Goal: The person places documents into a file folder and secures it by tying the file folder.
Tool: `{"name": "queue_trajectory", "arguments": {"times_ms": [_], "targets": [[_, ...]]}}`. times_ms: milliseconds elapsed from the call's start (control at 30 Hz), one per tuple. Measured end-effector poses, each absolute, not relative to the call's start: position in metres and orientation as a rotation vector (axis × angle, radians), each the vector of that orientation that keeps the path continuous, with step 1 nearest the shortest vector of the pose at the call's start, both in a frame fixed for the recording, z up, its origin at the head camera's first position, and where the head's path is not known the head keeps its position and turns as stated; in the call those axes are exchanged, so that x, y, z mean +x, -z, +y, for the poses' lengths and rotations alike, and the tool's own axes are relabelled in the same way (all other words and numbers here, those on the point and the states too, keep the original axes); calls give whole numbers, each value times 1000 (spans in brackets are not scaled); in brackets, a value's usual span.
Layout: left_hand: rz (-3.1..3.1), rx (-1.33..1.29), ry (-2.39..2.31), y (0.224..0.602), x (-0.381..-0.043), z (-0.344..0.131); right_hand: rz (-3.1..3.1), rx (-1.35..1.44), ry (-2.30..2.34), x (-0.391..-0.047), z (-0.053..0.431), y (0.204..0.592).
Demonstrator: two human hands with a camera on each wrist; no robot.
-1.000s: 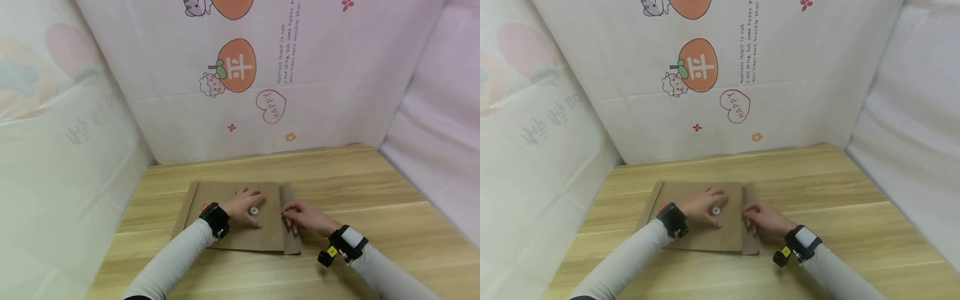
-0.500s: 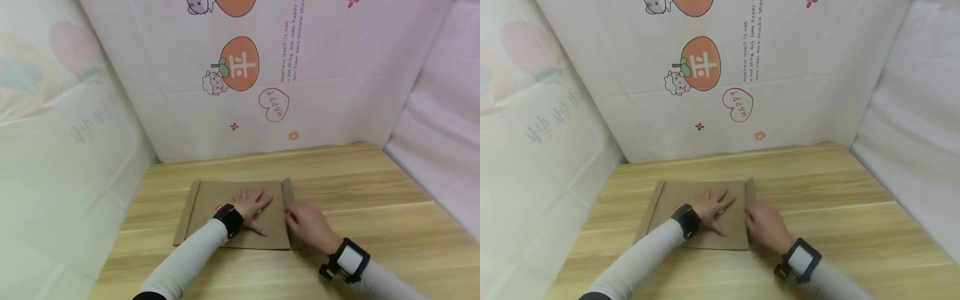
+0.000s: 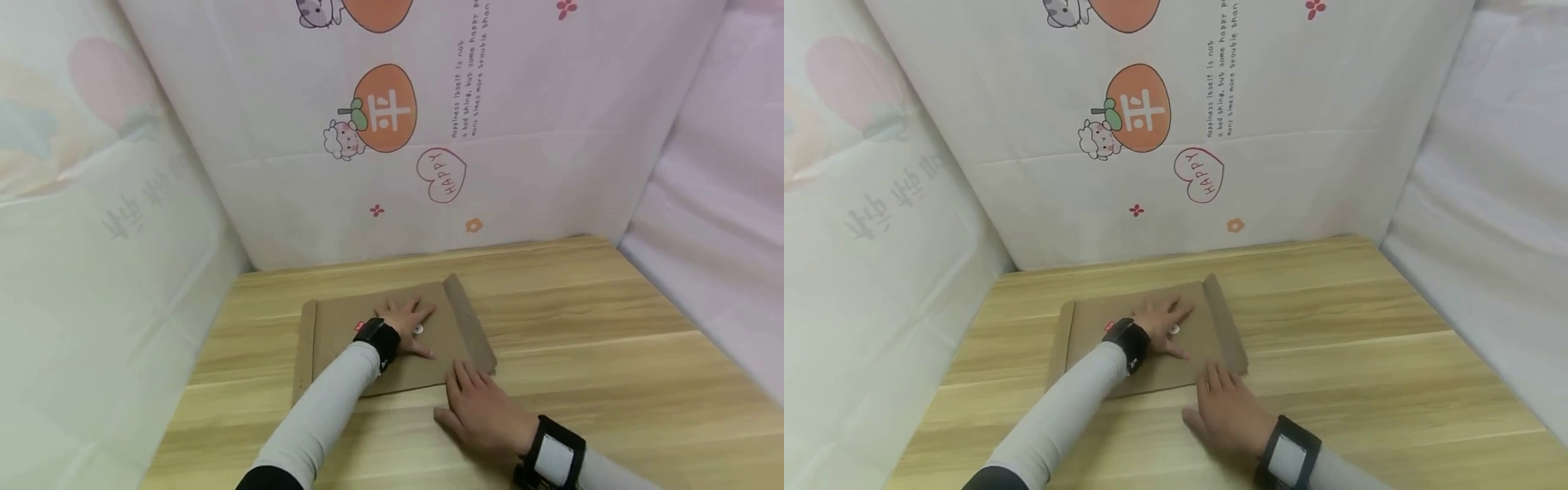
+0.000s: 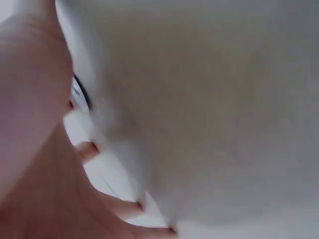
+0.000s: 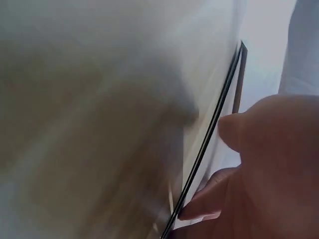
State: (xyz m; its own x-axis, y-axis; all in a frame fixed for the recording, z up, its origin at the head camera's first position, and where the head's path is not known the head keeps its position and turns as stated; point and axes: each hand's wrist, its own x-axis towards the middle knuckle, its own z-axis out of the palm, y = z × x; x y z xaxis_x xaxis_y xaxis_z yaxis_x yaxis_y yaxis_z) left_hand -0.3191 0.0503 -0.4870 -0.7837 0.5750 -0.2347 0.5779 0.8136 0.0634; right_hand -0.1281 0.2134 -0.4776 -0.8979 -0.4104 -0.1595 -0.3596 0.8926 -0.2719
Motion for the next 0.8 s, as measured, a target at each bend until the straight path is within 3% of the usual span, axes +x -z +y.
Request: {"name": "queue_trajectory", "arguments": {"times_ms": [333, 567, 800], "targets": [[2762, 913, -93, 460, -328, 22, 2913, -369, 175, -203, 241, 477], [2740, 974, 5, 457, -300, 5, 2850, -337, 226, -272, 262, 480], [2699, 1062, 53, 461, -280, -5, 2835, -349, 305, -308, 266, 485]]}}
